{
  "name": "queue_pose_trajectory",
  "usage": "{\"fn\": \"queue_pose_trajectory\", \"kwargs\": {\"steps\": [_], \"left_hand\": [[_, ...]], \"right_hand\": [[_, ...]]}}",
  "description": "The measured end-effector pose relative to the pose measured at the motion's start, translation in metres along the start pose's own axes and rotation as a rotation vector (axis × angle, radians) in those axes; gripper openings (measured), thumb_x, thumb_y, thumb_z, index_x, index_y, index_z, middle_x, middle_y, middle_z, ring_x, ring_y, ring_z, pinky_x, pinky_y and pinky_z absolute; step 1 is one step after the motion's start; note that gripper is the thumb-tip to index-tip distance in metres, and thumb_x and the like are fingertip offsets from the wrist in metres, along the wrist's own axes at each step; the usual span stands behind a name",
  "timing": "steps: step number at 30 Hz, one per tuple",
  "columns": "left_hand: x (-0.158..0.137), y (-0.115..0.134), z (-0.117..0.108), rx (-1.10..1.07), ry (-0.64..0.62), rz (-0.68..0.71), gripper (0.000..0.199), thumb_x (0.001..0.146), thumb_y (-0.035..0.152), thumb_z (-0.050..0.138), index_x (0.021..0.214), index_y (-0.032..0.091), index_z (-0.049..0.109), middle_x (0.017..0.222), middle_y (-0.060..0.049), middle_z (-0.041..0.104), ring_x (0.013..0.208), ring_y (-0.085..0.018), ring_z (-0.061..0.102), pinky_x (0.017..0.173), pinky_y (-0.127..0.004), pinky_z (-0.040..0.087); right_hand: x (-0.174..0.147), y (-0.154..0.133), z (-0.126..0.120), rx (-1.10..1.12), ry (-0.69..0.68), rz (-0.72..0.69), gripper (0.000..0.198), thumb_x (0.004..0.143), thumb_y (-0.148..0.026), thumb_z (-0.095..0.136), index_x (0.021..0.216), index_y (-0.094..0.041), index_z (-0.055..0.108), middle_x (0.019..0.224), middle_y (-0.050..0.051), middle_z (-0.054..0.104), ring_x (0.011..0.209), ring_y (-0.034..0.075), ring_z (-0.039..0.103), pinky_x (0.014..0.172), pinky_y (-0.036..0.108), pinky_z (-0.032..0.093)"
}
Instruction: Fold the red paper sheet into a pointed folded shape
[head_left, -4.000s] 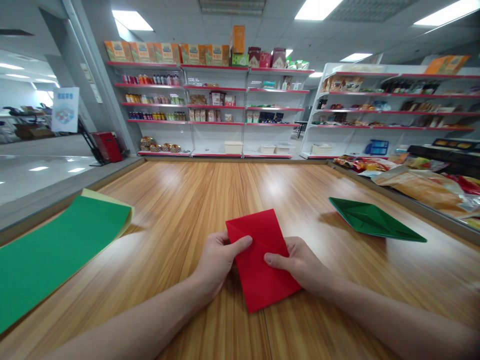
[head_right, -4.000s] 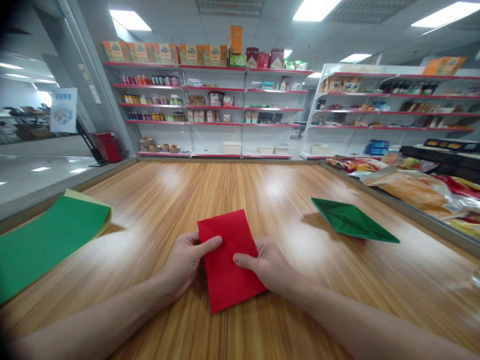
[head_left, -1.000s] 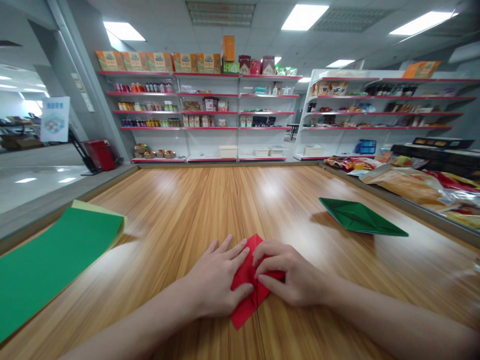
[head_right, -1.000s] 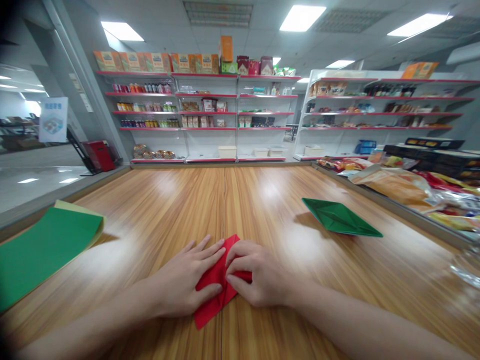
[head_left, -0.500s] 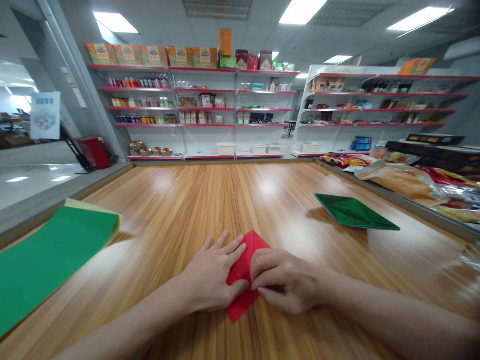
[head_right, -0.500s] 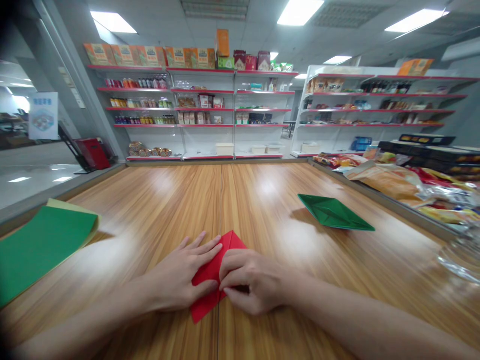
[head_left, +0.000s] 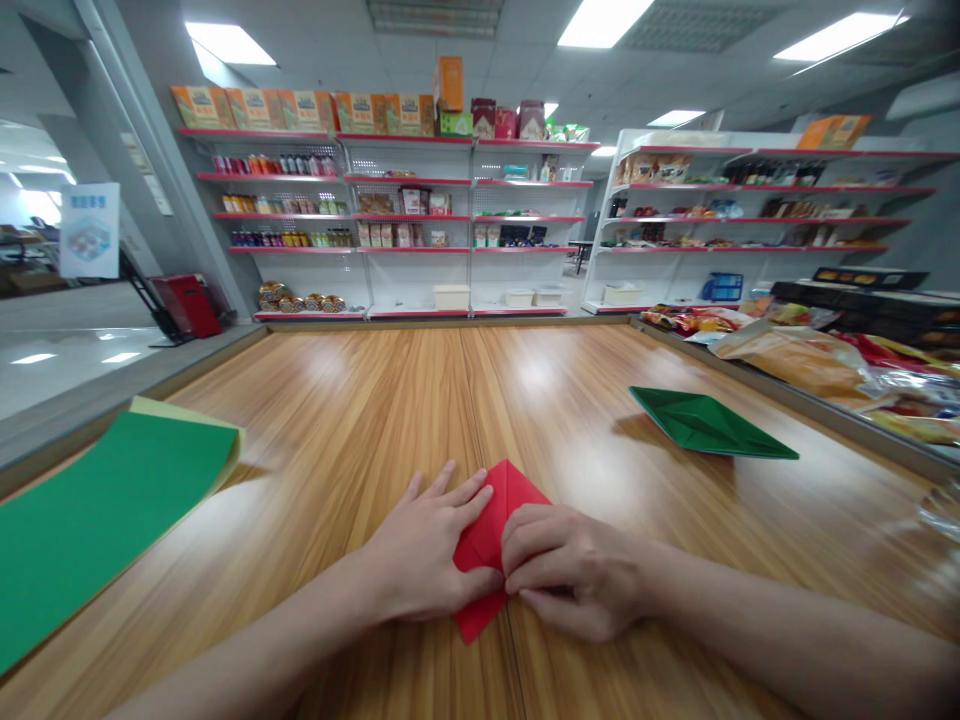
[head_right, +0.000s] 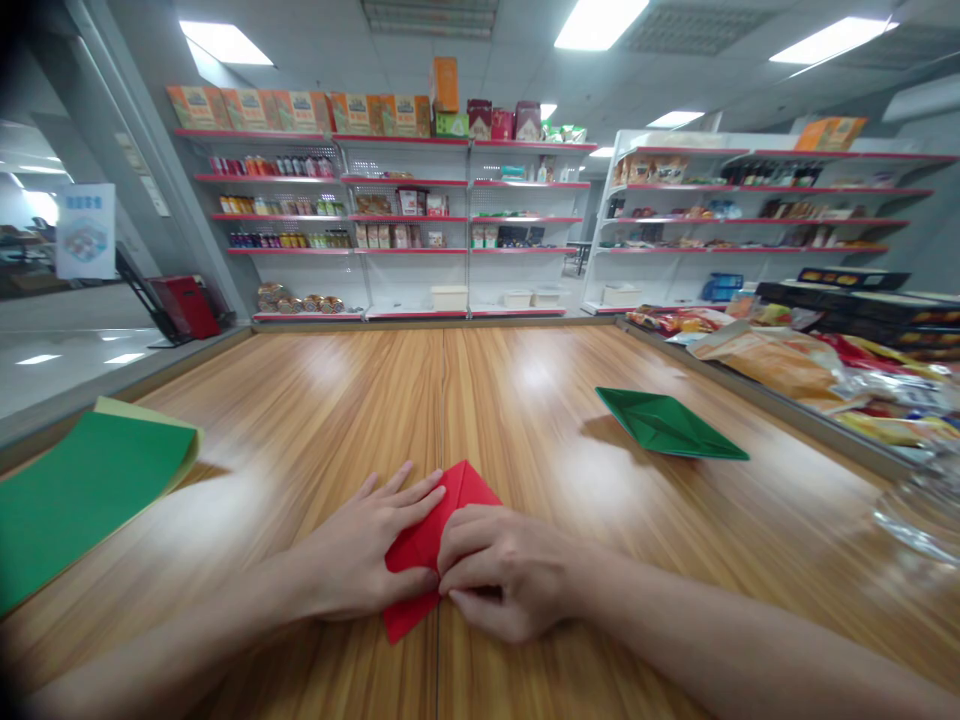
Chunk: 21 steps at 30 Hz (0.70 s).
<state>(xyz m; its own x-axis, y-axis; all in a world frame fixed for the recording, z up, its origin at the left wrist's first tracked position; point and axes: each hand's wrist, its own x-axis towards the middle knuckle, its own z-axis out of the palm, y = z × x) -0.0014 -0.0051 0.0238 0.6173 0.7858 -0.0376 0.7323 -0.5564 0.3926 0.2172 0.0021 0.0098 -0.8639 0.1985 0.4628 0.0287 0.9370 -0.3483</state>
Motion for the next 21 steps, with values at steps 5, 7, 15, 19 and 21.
{"fn": "queue_pose_trajectory", "kwargs": {"steps": [5,7,15,19,21], "left_hand": [[0.0,-0.0016,0.0,-0.007,-0.001,0.001,0.082,0.076,0.056,0.056,0.146,0.026,0.024,0.153,-0.004,0.02,0.139,-0.042,0.008,0.108,-0.064,0.013],[-0.0003,-0.0008,-0.0007,-0.009,-0.003,0.001,0.082,0.077,0.057,0.056,0.146,0.026,0.025,0.153,-0.004,0.02,0.139,-0.042,0.009,0.108,-0.064,0.013],[-0.0009,0.0008,-0.0013,-0.017,-0.01,-0.003,0.086,0.074,0.06,0.058,0.146,0.025,0.025,0.153,-0.006,0.021,0.139,-0.041,0.007,0.108,-0.063,0.013],[-0.001,0.0002,-0.0009,-0.017,-0.009,0.002,0.086,0.075,0.059,0.057,0.146,0.025,0.024,0.153,-0.005,0.02,0.139,-0.042,0.007,0.108,-0.064,0.011],[-0.001,0.0006,-0.0014,-0.009,-0.015,-0.003,0.086,0.075,0.059,0.057,0.146,0.025,0.023,0.153,-0.005,0.019,0.139,-0.042,0.007,0.108,-0.064,0.011]], "right_hand": [[0.002,-0.0007,-0.0009,0.024,0.019,-0.021,0.019,0.078,-0.007,0.05,0.086,-0.013,0.066,0.08,0.009,0.066,0.08,0.017,0.059,0.075,0.031,0.051],[0.0034,-0.0017,-0.002,0.028,0.008,-0.028,0.019,0.078,-0.007,0.05,0.086,-0.013,0.066,0.08,0.009,0.066,0.079,0.017,0.059,0.075,0.031,0.051],[0.0009,-0.0008,-0.0005,0.049,0.028,-0.022,0.018,0.078,-0.008,0.049,0.083,-0.014,0.065,0.079,0.009,0.066,0.078,0.017,0.059,0.075,0.032,0.051],[0.0,0.0005,0.0002,0.059,0.029,-0.014,0.019,0.078,-0.008,0.049,0.082,-0.015,0.066,0.081,0.009,0.066,0.079,0.017,0.06,0.075,0.032,0.051],[0.0004,0.0002,0.0,0.065,0.03,-0.012,0.02,0.078,-0.008,0.049,0.083,-0.015,0.066,0.081,0.009,0.066,0.079,0.017,0.06,0.075,0.031,0.051]]}}
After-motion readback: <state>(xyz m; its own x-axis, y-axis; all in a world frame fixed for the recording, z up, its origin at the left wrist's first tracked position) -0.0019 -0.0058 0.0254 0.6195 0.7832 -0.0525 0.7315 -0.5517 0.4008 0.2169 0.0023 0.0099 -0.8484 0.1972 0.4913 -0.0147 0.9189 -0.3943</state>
